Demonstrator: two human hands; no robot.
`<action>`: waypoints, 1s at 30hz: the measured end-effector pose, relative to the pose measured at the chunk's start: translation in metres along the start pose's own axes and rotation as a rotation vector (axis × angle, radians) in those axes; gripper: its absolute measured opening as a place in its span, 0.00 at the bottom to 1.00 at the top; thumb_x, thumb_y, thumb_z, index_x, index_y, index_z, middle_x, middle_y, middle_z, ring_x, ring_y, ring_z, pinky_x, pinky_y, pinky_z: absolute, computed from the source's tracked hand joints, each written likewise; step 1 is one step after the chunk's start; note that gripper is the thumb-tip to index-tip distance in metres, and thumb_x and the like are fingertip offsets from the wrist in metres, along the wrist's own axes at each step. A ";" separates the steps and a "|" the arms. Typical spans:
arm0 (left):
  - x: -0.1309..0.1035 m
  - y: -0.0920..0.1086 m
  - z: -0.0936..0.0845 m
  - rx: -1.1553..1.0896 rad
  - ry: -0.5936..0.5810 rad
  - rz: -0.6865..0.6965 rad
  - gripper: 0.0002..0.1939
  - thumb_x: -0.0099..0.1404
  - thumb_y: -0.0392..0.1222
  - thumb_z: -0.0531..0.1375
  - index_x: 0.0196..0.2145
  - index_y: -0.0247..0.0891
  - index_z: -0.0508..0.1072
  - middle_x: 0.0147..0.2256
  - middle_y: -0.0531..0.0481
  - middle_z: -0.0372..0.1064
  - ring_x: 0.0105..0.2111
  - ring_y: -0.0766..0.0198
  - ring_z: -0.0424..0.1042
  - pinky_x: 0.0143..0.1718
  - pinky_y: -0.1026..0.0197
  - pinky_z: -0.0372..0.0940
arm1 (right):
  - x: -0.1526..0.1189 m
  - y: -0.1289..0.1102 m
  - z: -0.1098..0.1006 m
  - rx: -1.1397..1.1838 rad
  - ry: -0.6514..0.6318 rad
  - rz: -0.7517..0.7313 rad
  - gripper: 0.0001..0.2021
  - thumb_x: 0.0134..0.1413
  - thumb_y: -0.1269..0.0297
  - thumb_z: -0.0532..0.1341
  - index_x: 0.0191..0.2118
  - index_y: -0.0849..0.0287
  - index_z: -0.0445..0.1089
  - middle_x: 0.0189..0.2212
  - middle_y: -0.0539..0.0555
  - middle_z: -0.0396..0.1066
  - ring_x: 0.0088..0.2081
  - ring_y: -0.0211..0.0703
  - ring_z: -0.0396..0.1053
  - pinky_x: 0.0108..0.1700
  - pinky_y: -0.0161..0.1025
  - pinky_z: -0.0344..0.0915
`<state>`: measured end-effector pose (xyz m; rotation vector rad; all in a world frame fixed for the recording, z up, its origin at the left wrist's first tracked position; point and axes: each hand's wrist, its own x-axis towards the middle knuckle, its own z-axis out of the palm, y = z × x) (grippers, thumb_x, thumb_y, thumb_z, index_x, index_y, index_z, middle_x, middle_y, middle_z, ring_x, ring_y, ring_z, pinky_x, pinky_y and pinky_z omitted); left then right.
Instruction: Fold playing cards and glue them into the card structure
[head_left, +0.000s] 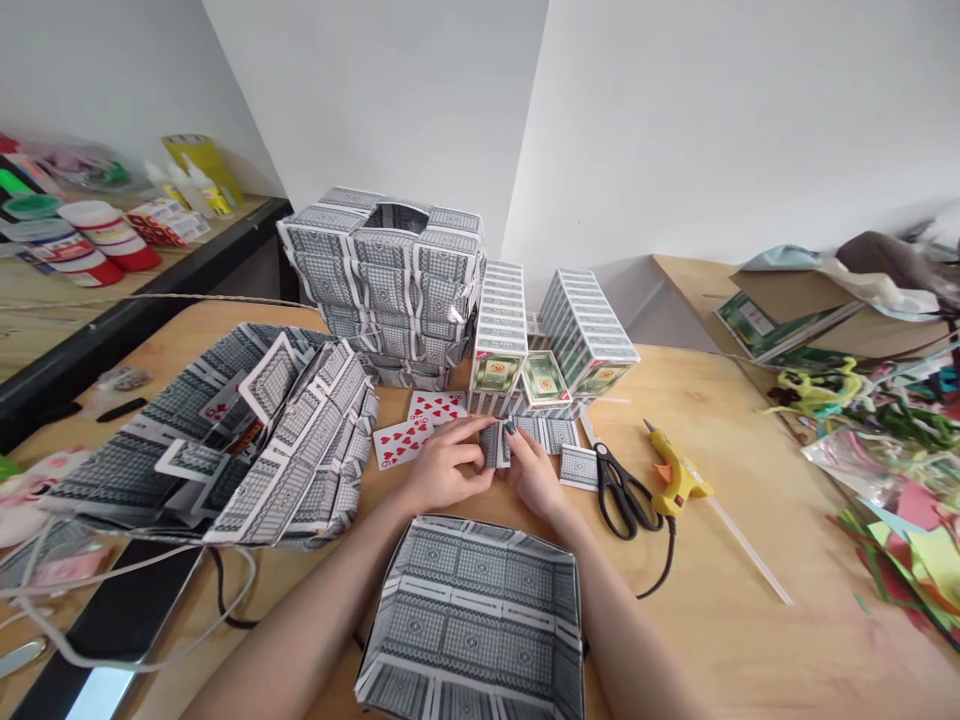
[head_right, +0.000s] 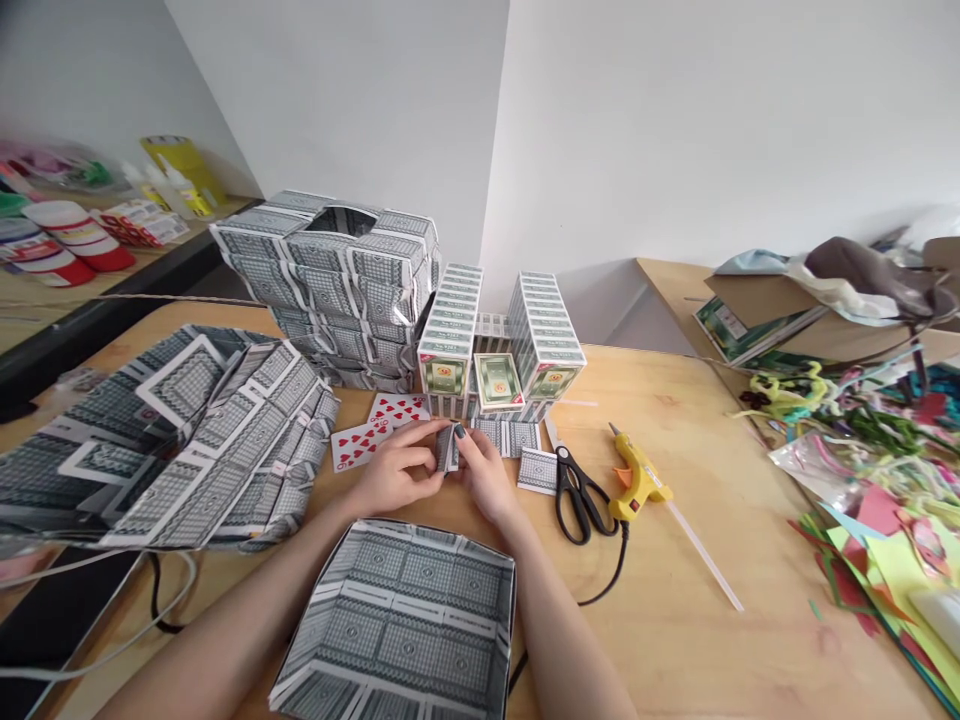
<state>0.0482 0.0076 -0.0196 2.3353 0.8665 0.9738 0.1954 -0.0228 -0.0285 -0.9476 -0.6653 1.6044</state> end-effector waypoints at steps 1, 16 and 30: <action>0.000 0.000 0.000 0.007 0.000 0.004 0.07 0.51 0.34 0.59 0.18 0.38 0.68 0.50 0.49 0.65 0.48 0.58 0.65 0.51 0.53 0.60 | 0.000 0.000 0.000 0.005 -0.005 0.002 0.12 0.46 0.54 0.60 0.36 0.55 0.64 0.30 0.50 0.70 0.34 0.43 0.67 0.32 0.37 0.63; -0.002 -0.007 0.002 0.131 0.018 0.064 0.08 0.50 0.34 0.59 0.16 0.38 0.66 0.50 0.50 0.65 0.48 0.57 0.64 0.49 0.53 0.60 | 0.001 -0.001 -0.003 0.070 -0.071 0.027 0.12 0.46 0.57 0.62 0.34 0.56 0.62 0.28 0.49 0.69 0.34 0.42 0.69 0.35 0.40 0.65; -0.001 -0.005 0.000 0.110 0.021 0.095 0.09 0.51 0.34 0.59 0.16 0.36 0.65 0.49 0.49 0.62 0.47 0.59 0.63 0.49 0.56 0.60 | 0.002 0.000 -0.005 0.061 -0.068 0.017 0.14 0.43 0.58 0.64 0.28 0.56 0.57 0.24 0.46 0.68 0.31 0.40 0.69 0.33 0.38 0.66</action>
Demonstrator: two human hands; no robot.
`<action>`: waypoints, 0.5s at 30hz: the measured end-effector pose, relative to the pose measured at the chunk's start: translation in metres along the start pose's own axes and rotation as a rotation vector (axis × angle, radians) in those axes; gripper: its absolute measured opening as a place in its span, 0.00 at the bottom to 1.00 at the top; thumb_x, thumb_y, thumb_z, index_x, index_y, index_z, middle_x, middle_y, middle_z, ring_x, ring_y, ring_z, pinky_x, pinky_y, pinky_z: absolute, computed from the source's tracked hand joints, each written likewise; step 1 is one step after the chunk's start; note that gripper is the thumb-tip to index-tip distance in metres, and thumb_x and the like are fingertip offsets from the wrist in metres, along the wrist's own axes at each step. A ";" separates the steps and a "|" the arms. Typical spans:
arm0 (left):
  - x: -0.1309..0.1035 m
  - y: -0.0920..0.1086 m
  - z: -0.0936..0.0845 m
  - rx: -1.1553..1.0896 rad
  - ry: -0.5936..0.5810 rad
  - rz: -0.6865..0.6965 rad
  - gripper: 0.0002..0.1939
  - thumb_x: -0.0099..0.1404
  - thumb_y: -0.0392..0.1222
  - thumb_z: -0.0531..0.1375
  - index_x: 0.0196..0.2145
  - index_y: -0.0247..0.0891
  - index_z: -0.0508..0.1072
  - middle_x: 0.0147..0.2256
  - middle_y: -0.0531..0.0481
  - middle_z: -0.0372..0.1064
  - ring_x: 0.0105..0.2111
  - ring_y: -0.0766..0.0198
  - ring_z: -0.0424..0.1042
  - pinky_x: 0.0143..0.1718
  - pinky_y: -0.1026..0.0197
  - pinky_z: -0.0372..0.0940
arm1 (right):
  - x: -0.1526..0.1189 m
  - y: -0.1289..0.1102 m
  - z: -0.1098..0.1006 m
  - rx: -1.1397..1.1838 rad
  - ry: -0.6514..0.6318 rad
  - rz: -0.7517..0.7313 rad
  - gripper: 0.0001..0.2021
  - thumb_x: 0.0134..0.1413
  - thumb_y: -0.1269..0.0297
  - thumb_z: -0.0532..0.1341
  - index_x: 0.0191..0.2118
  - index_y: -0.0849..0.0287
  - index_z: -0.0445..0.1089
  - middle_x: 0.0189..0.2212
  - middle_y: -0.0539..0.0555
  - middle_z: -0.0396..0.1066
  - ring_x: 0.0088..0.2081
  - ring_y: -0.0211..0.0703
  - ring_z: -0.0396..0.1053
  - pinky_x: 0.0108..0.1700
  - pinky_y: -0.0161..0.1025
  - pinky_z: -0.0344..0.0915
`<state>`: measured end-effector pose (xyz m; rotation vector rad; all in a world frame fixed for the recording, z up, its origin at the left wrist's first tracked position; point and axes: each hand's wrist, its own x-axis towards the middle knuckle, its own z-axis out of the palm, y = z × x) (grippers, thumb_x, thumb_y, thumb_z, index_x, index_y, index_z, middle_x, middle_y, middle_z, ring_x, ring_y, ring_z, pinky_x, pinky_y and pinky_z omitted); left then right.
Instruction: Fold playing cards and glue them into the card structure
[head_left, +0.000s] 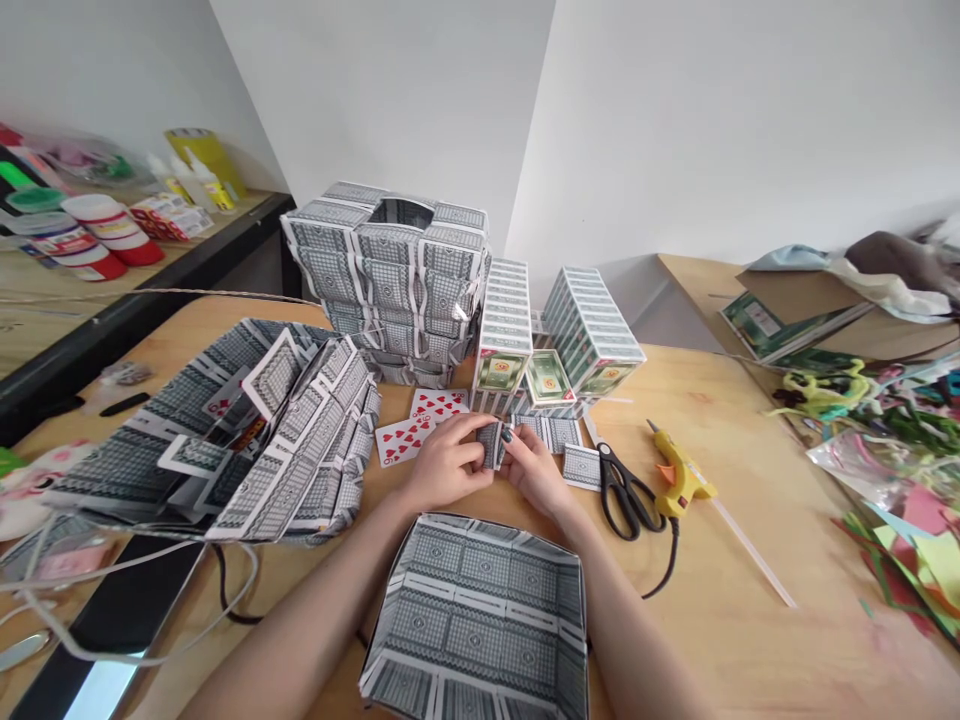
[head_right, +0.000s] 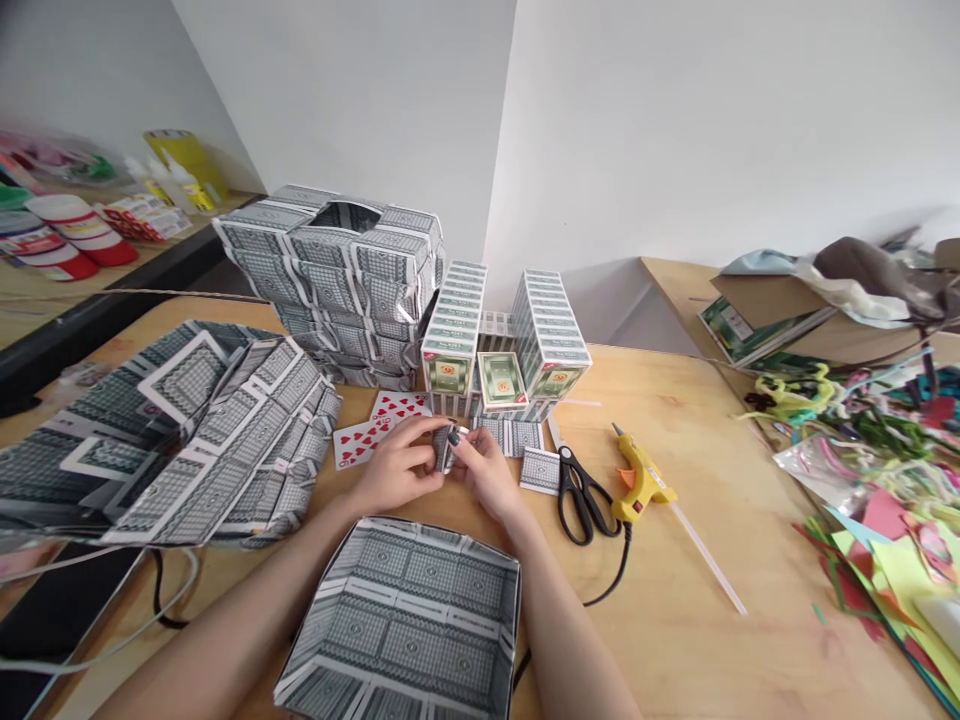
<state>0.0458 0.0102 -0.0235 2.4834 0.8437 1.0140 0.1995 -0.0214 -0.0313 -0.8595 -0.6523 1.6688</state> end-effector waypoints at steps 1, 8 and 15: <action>0.000 0.000 0.000 0.000 -0.001 0.009 0.09 0.50 0.33 0.59 0.16 0.36 0.65 0.49 0.49 0.63 0.47 0.59 0.63 0.49 0.56 0.60 | 0.000 0.000 0.000 -0.002 -0.004 0.001 0.15 0.42 0.59 0.65 0.28 0.56 0.57 0.24 0.46 0.67 0.30 0.39 0.69 0.32 0.38 0.66; 0.001 0.002 -0.001 -0.013 -0.045 -0.015 0.08 0.50 0.33 0.58 0.16 0.36 0.63 0.50 0.48 0.62 0.47 0.59 0.63 0.48 0.56 0.60 | 0.000 0.000 0.000 -0.021 -0.015 0.009 0.14 0.43 0.59 0.64 0.29 0.56 0.57 0.25 0.46 0.67 0.30 0.39 0.69 0.33 0.38 0.66; 0.002 0.004 -0.003 -0.032 -0.065 -0.035 0.08 0.51 0.33 0.57 0.17 0.36 0.62 0.49 0.47 0.61 0.45 0.59 0.63 0.46 0.56 0.60 | 0.000 0.000 -0.001 -0.016 -0.048 -0.003 0.14 0.44 0.59 0.64 0.30 0.55 0.57 0.26 0.46 0.67 0.31 0.39 0.70 0.34 0.39 0.65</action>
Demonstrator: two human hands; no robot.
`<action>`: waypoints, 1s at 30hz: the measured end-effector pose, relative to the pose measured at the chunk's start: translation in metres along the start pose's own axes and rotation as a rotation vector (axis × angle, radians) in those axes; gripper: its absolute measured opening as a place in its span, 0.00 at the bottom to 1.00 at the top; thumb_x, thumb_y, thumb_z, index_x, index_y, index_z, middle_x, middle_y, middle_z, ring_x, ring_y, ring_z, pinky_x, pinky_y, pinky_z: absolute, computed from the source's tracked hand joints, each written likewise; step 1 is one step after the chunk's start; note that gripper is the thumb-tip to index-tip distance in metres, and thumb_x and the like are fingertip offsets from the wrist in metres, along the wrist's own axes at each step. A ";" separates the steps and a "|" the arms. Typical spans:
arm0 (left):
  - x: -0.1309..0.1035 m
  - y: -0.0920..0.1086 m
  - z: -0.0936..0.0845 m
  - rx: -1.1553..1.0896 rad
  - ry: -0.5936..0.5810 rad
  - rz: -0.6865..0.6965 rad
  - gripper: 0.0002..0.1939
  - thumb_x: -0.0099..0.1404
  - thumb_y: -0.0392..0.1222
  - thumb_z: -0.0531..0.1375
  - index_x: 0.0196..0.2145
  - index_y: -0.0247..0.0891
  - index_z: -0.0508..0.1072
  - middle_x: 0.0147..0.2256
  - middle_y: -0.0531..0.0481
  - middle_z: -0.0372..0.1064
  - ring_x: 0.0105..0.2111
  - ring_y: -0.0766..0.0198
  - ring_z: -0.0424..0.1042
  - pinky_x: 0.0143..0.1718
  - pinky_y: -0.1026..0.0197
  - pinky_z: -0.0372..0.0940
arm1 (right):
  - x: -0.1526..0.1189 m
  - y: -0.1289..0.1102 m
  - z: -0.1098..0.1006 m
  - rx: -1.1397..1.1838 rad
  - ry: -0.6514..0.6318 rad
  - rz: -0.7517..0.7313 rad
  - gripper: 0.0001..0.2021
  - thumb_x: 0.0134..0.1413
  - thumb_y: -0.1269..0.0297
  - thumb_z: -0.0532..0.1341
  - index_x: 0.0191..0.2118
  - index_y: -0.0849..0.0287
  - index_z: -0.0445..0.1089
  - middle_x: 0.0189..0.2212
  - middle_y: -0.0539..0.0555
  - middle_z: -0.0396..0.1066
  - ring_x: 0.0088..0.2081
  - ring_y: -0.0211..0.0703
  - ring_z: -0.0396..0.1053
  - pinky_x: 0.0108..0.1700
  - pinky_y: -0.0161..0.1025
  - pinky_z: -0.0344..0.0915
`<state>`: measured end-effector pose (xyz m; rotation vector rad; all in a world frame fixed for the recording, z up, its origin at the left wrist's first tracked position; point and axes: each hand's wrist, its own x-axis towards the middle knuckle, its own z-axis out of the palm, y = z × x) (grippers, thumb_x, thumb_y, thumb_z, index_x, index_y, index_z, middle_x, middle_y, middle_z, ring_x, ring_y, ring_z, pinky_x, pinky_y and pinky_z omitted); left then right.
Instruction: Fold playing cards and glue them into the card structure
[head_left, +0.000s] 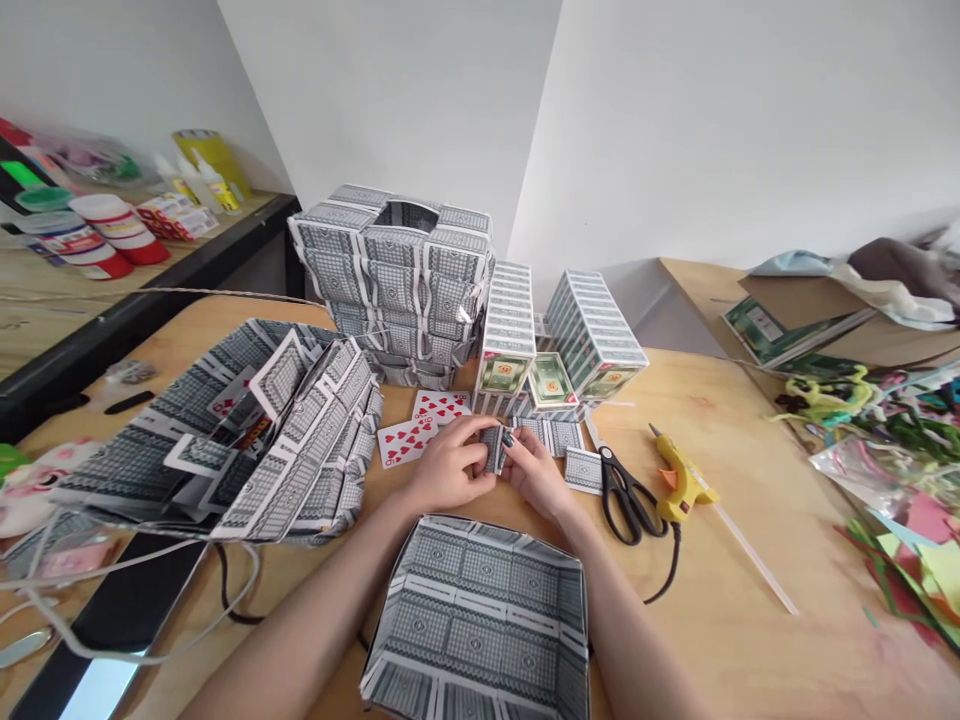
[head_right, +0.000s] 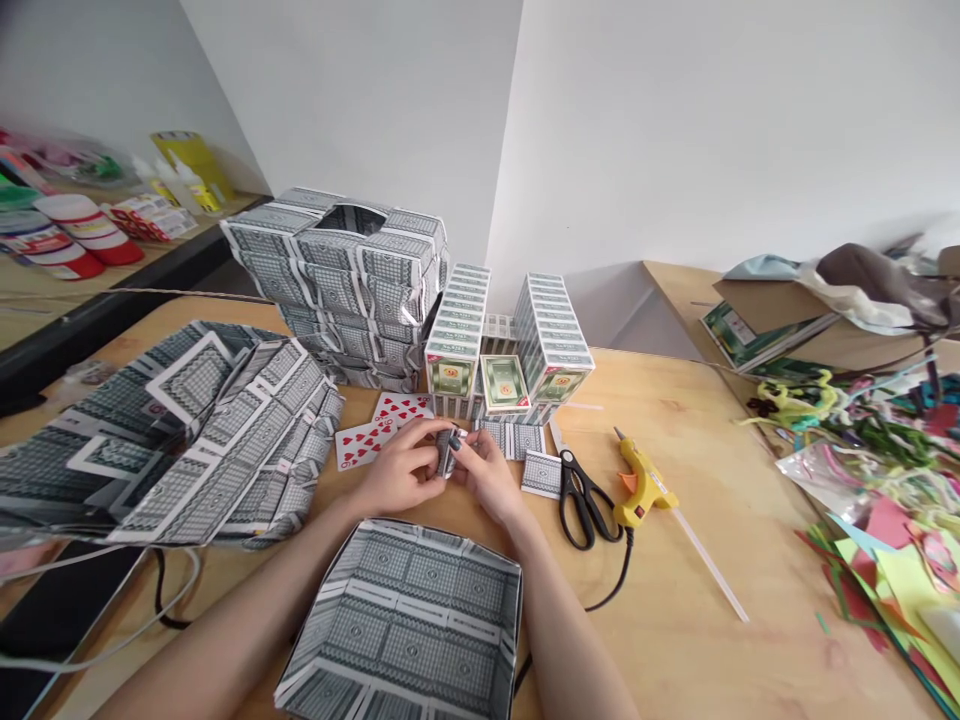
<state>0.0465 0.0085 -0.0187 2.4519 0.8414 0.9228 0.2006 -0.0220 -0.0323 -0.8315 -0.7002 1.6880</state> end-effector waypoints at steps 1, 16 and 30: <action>0.000 0.000 0.000 -0.003 -0.004 -0.004 0.08 0.51 0.33 0.57 0.17 0.36 0.62 0.49 0.47 0.61 0.45 0.59 0.63 0.46 0.56 0.60 | 0.000 0.000 0.000 -0.005 -0.001 0.000 0.14 0.44 0.59 0.64 0.30 0.55 0.57 0.26 0.46 0.68 0.31 0.39 0.70 0.34 0.39 0.65; 0.001 0.003 -0.003 -0.045 -0.047 -0.006 0.08 0.49 0.32 0.58 0.17 0.37 0.61 0.50 0.48 0.61 0.50 0.57 0.59 0.52 0.54 0.56 | 0.001 0.002 -0.003 -0.096 -0.020 -0.022 0.14 0.44 0.59 0.64 0.32 0.55 0.58 0.26 0.46 0.65 0.25 0.36 0.66 0.29 0.35 0.61; 0.002 0.004 -0.004 -0.036 -0.042 -0.012 0.07 0.48 0.32 0.58 0.17 0.37 0.64 0.51 0.49 0.61 0.50 0.56 0.59 0.52 0.52 0.57 | -0.002 -0.001 0.001 -0.135 -0.017 -0.027 0.15 0.42 0.57 0.65 0.33 0.54 0.58 0.26 0.46 0.65 0.25 0.37 0.66 0.29 0.36 0.62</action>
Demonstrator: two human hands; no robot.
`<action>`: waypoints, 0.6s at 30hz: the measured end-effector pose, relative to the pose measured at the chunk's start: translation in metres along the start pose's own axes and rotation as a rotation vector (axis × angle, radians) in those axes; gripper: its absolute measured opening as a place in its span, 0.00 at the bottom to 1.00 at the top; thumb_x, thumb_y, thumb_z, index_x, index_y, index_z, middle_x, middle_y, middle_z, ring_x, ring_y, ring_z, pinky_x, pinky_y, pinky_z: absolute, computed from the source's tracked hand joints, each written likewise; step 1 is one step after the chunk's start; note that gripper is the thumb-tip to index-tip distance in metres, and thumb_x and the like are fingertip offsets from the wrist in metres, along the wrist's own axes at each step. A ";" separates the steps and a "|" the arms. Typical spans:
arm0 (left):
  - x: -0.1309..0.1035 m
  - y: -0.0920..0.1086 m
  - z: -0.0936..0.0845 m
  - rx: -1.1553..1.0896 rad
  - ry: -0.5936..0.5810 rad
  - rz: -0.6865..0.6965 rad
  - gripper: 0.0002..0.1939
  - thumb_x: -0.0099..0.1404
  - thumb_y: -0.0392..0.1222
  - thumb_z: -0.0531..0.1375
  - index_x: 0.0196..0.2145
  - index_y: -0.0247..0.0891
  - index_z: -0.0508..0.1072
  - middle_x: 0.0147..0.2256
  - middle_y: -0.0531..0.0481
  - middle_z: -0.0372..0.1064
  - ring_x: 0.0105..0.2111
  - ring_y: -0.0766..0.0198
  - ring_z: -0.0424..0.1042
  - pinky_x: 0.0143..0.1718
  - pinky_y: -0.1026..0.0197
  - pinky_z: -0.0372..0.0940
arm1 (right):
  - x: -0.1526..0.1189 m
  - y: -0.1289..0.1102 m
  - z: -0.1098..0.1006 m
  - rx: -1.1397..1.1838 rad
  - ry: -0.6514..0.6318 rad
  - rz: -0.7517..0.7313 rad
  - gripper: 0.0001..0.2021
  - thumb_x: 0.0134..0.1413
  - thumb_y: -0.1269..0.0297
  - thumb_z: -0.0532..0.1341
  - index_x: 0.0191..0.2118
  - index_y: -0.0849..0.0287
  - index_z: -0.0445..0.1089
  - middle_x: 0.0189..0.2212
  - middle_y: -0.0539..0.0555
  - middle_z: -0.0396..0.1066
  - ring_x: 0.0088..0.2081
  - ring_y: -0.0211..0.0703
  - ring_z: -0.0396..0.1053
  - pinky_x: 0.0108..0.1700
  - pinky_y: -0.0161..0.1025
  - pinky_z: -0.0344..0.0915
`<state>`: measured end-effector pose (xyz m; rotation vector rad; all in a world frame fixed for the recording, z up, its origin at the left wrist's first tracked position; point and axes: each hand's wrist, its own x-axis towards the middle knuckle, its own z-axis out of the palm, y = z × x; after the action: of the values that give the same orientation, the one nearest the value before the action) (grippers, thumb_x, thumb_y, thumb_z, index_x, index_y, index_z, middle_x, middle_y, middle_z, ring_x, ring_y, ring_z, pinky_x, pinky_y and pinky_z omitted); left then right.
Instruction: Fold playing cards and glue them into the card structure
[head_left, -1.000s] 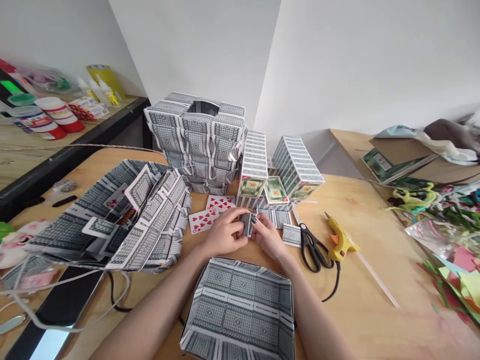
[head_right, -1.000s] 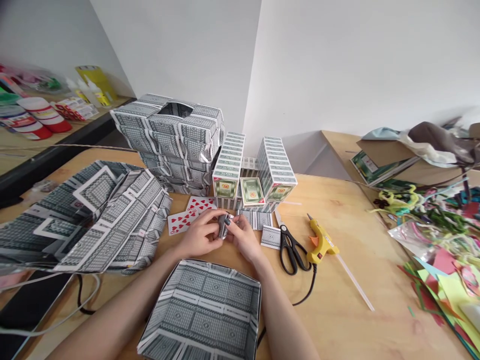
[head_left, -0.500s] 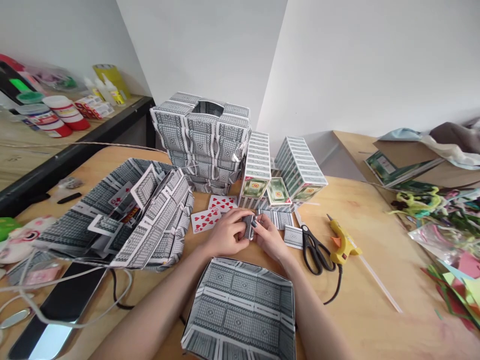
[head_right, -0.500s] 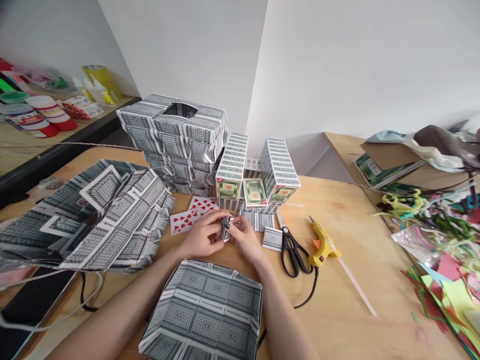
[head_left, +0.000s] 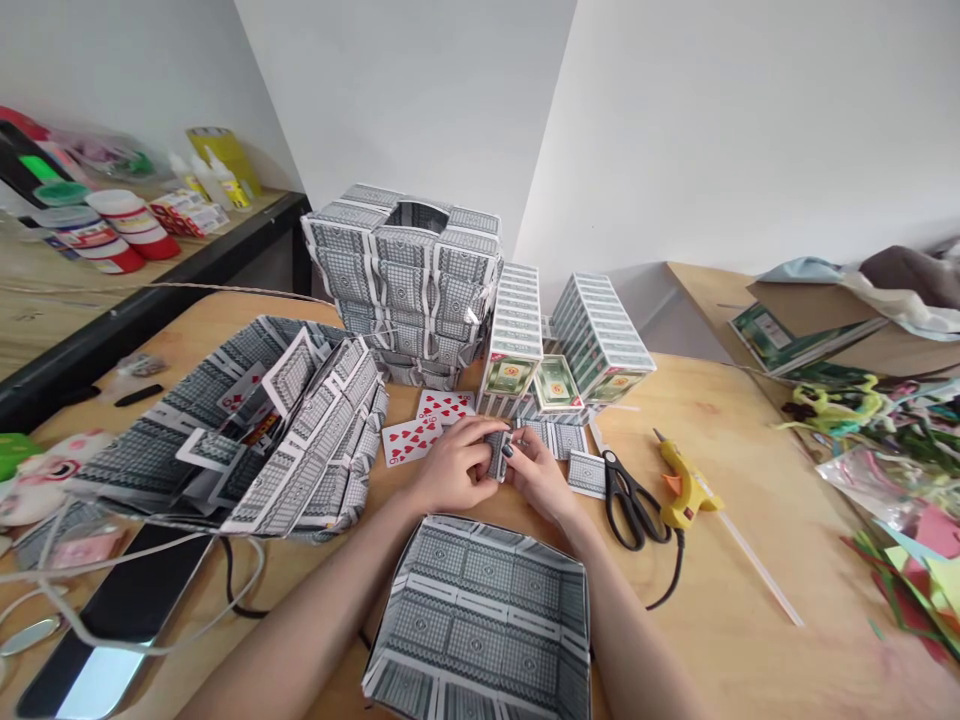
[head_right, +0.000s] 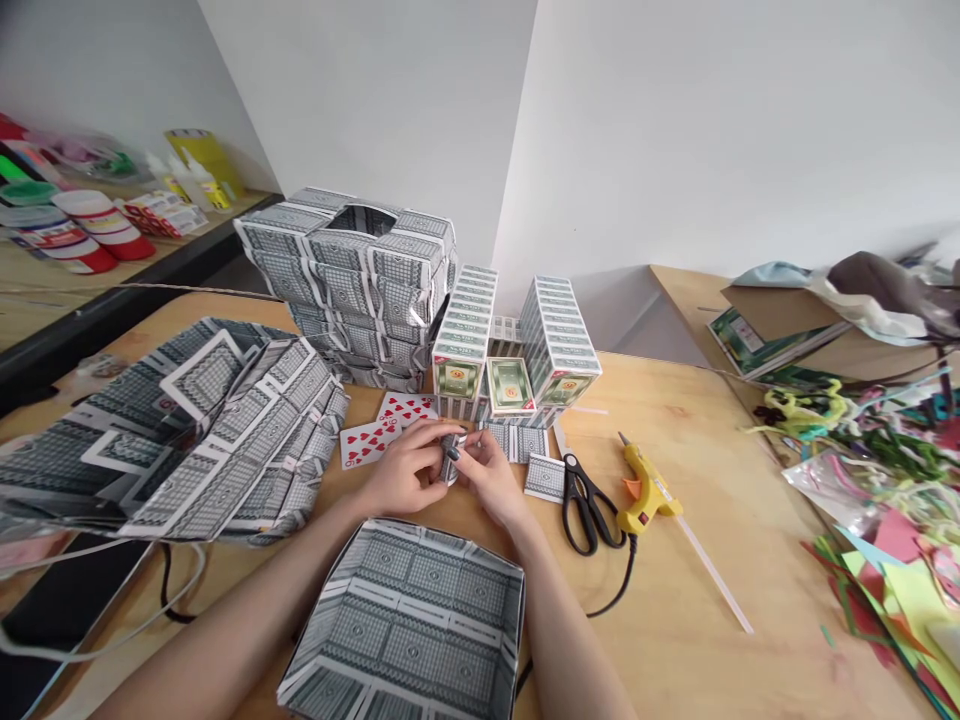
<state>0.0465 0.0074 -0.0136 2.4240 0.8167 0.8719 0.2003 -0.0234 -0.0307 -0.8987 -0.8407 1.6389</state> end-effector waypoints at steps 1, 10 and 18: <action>0.000 0.000 0.000 0.000 0.001 0.003 0.06 0.48 0.32 0.58 0.17 0.37 0.64 0.51 0.49 0.61 0.50 0.56 0.59 0.52 0.52 0.57 | 0.000 0.000 0.001 -0.001 0.004 0.004 0.15 0.42 0.57 0.64 0.32 0.54 0.58 0.26 0.46 0.65 0.26 0.37 0.66 0.29 0.36 0.62; 0.000 0.000 -0.001 -0.008 -0.009 0.020 0.06 0.49 0.33 0.58 0.17 0.37 0.65 0.51 0.51 0.61 0.51 0.57 0.59 0.52 0.53 0.57 | 0.000 0.004 -0.002 -0.083 0.078 -0.022 0.14 0.43 0.58 0.64 0.32 0.55 0.59 0.26 0.46 0.65 0.25 0.35 0.63 0.27 0.33 0.60; 0.000 0.005 -0.005 -0.044 -0.006 0.012 0.01 0.51 0.34 0.58 0.22 0.37 0.68 0.54 0.48 0.55 0.52 0.54 0.56 0.54 0.52 0.54 | 0.000 0.001 0.000 -0.229 0.211 -0.202 0.15 0.41 0.63 0.66 0.30 0.55 0.57 0.23 0.45 0.64 0.25 0.34 0.62 0.29 0.33 0.59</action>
<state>0.0451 0.0045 -0.0070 2.3944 0.7740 0.8779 0.1998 -0.0234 -0.0311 -1.0878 -0.9507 1.2666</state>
